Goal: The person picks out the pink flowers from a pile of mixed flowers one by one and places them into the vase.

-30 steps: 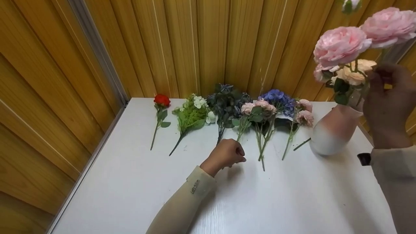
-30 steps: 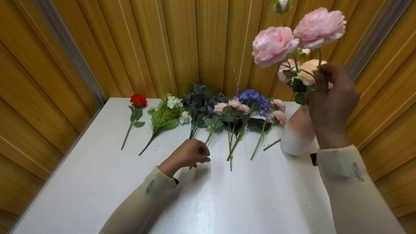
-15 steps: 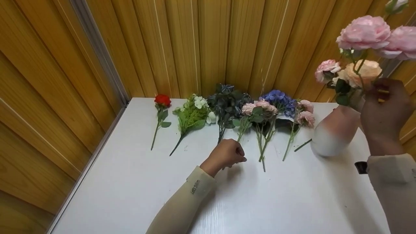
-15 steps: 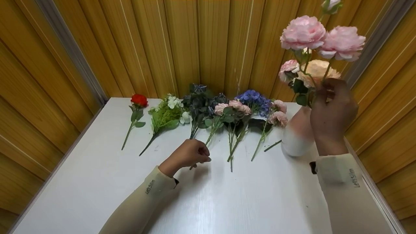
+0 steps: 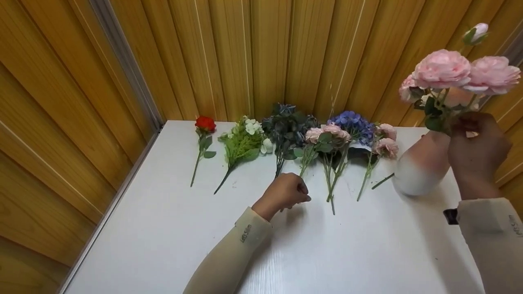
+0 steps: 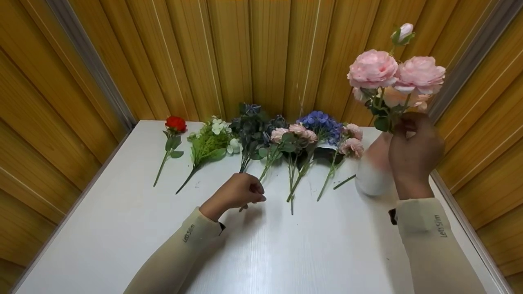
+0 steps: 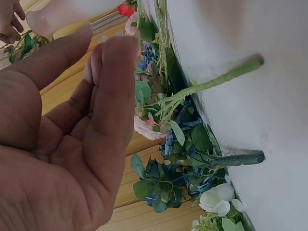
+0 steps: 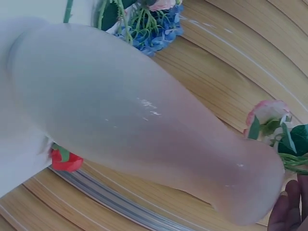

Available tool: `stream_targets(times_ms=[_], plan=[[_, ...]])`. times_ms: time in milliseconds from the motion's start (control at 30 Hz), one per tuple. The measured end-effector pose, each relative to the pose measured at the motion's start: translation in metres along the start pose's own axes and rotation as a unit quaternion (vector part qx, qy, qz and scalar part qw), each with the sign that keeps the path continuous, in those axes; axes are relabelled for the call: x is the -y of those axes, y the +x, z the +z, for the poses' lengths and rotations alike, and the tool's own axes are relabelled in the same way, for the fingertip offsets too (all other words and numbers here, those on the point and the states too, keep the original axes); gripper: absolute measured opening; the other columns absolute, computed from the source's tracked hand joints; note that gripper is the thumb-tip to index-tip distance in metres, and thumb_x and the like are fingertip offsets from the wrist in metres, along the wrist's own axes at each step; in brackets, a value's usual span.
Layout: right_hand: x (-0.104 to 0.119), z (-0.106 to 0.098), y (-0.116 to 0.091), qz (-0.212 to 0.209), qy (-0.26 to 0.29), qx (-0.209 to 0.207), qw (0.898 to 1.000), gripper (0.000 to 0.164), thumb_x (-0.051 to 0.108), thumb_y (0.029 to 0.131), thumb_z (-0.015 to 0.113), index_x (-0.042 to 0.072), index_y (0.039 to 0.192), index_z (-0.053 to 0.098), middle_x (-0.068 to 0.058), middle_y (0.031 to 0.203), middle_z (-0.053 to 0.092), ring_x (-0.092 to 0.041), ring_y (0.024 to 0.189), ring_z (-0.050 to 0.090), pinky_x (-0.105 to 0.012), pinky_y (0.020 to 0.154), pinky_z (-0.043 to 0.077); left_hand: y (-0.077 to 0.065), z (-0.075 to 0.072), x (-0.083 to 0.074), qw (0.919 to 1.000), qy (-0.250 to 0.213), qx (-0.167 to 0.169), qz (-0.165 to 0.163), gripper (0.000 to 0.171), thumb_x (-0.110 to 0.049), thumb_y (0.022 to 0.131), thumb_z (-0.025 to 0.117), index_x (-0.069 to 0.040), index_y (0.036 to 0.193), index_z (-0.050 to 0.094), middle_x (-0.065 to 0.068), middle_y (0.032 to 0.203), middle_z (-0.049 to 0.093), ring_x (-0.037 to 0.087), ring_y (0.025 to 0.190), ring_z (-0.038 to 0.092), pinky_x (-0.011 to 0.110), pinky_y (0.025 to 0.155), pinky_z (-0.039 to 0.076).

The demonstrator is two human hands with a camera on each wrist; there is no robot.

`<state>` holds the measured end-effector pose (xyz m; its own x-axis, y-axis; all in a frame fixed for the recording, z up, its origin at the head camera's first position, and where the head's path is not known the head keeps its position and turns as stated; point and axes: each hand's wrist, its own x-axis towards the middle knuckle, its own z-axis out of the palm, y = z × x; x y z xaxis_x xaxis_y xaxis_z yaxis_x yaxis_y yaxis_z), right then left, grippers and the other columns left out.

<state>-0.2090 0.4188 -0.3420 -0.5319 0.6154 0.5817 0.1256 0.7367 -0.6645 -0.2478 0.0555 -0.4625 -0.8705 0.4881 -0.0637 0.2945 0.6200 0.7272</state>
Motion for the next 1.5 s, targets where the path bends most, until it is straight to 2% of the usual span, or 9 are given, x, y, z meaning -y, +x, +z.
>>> stream_targets(times_ms=[100, 267, 567, 967, 1067, 1167, 1233, 1300, 1500], plan=[[-0.005, 0.003, 0.000, -0.001, 0.004, -0.005, 1.000, 0.035, 0.024, 0.117, 0.062, 0.001, 0.136, 0.078, -0.026, 0.132, 0.080, 0.024, 0.090, 0.033, -0.016, 0.101, 0.047, 0.000, 0.000, 0.000, 1.0000, 0.005, -0.001, 0.003, 0.010, -0.016, 0.098, 0.091, -0.008, 0.102, 0.088, 0.005, 0.093, 0.085, 0.009, 0.056, 0.063, 0.024, 0.055, 0.054], [-0.013, 0.007, 0.003, 0.017, -0.008, 0.004, 1.000, 0.041, 0.030, 0.116, 0.063, -0.003, 0.136, 0.078, -0.032, 0.133, 0.078, 0.010, 0.098, 0.025, -0.047, 0.121, 0.036, -0.001, -0.001, -0.002, 1.0000, 0.008, -0.002, 0.001, 0.009, -0.017, 0.098, 0.091, -0.009, 0.102, 0.088, 0.004, 0.093, 0.085, 0.008, 0.054, 0.062, 0.023, 0.055, 0.053], [-0.035, 0.013, 0.009, 0.036, -0.033, 0.033, 0.998, 0.053, 0.040, 0.116, 0.058, -0.004, 0.139, 0.076, -0.032, 0.139, 0.076, -0.019, 0.120, 0.045, -0.060, 0.132, 0.029, -0.001, 0.000, -0.001, 1.0000, 0.007, -0.001, -0.001, 0.009, -0.018, 0.099, 0.091, -0.009, 0.098, 0.088, 0.000, 0.083, 0.081, 0.008, 0.053, 0.061, 0.023, 0.052, 0.051], [-0.047, 0.019, 0.008, 0.043, -0.016, 0.014, 0.999, 0.052, 0.043, 0.111, 0.068, -0.003, 0.134, 0.079, -0.029, 0.138, 0.078, 0.010, 0.106, 0.031, -0.047, 0.133, 0.027, -0.001, -0.001, -0.002, 1.0000, 0.008, 0.000, 0.000, 0.010, -0.018, 0.099, 0.091, -0.009, 0.101, 0.088, 0.003, 0.088, 0.083, 0.008, 0.054, 0.062, 0.023, 0.053, 0.052], [-0.047, 0.019, 0.006, 0.041, -0.009, 0.011, 0.999, 0.053, 0.044, 0.111, 0.070, -0.001, 0.140, 0.077, -0.023, 0.148, 0.075, 0.006, 0.115, 0.042, -0.048, 0.133, 0.027, -0.001, -0.001, -0.001, 1.0000, 0.010, -0.001, 0.000, 0.010, -0.018, 0.099, 0.091, -0.009, 0.101, 0.088, 0.003, 0.089, 0.084, 0.008, 0.055, 0.061, 0.023, 0.054, 0.052], [-0.045, 0.017, -0.001, 0.049, -0.004, 0.010, 0.999, 0.059, 0.045, 0.109, 0.072, 0.002, 0.149, 0.069, -0.020, 0.161, 0.062, -0.014, 0.140, 0.045, -0.049, 0.134, 0.029, 0.001, -0.001, 0.003, 0.9997, 0.021, -0.010, 0.003, 0.010, -0.018, 0.098, 0.091, -0.009, 0.100, 0.088, 0.004, 0.092, 0.085, 0.007, 0.055, 0.061, 0.023, 0.057, 0.053], [-0.049, 0.016, -0.007, 0.037, 0.003, 0.003, 0.999, 0.062, 0.046, 0.109, 0.072, 0.002, 0.151, 0.062, -0.023, 0.164, 0.052, -0.029, 0.154, 0.040, -0.050, 0.135, 0.027, 0.002, 0.000, 0.005, 0.9993, 0.031, -0.020, 0.005, 0.009, -0.018, 0.098, 0.091, -0.009, 0.099, 0.088, 0.004, 0.094, 0.085, 0.006, 0.056, 0.060, 0.023, 0.062, 0.055], [-0.056, 0.018, -0.016, 0.012, 0.007, -0.013, 1.000, 0.061, 0.048, 0.109, 0.071, 0.001, 0.146, 0.058, -0.025, 0.159, 0.047, -0.036, 0.154, 0.039, -0.050, 0.132, 0.028, 0.004, 0.000, 0.008, 0.9989, 0.035, -0.030, 0.005, 0.009, -0.017, 0.097, 0.092, -0.010, 0.097, 0.088, 0.004, 0.095, 0.086, 0.005, 0.059, 0.060, 0.025, 0.067, 0.057], [-0.070, 0.037, -0.051, -0.118, 0.006, -0.054, 0.992, 0.047, 0.035, 0.112, 0.063, -0.011, 0.113, 0.065, -0.035, 0.122, 0.057, -0.053, 0.123, 0.050, -0.051, 0.105, 0.036, 0.008, 0.001, 0.014, 0.9974, 0.053, -0.049, 0.003, 0.009, -0.018, 0.096, 0.093, -0.011, 0.096, 0.088, 0.004, 0.098, 0.086, 0.008, 0.072, 0.064, 0.030, 0.074, 0.061]])
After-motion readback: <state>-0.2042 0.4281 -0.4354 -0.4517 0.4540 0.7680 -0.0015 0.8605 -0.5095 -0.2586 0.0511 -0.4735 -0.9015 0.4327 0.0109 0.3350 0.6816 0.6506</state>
